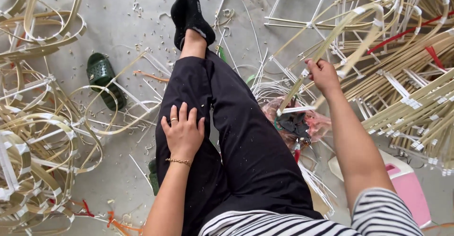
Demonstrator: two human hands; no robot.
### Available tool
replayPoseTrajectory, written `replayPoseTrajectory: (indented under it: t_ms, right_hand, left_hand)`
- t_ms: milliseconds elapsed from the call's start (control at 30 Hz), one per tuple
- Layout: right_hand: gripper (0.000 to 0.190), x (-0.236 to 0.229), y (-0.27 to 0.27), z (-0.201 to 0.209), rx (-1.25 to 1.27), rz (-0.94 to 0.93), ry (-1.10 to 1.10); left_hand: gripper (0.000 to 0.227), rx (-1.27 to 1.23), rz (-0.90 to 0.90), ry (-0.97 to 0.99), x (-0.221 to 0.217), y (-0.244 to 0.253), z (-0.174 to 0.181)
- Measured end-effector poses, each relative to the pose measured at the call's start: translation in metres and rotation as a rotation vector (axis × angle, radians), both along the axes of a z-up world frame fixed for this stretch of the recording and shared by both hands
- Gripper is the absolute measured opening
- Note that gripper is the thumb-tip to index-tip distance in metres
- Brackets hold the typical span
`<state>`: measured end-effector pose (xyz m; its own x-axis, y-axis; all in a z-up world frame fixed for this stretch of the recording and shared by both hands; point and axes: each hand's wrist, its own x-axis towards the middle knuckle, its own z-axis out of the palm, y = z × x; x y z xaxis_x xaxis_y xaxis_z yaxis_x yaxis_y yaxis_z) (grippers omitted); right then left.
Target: Assembling and trimming plastic bindings on bamboo or wood frame components using scissors and wire cutters.
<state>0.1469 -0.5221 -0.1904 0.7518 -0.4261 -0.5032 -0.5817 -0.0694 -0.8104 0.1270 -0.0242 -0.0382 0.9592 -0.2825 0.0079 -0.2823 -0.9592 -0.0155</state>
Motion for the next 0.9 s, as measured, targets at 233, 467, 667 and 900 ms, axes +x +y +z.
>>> replayPoseTrajectory:
  t_ms: [233, 467, 667, 900]
  right_hand:
    - [0.028, -0.020, 0.088, 0.211, -0.083, 0.577, -0.139]
    - [0.033, -0.009, 0.214, 0.343, 0.138, 1.376, -0.330]
    - [0.048, -0.032, 0.252, 0.390, -0.023, 1.271, -0.050]
    - [0.049, -0.059, 0.289, 0.386, -0.449, 1.458, 0.034]
  left_hand:
    - [0.049, -0.342, -0.257, -0.133, -0.009, -0.022, 0.044]
    - [0.053, -0.211, -0.655, -0.519, -0.025, -0.039, 0.207]
    - [0.056, -0.226, -0.432, -0.156, -0.045, 0.043, 0.226]
    - [0.064, -0.469, -0.370, 0.067, -0.050, 0.068, 0.201]
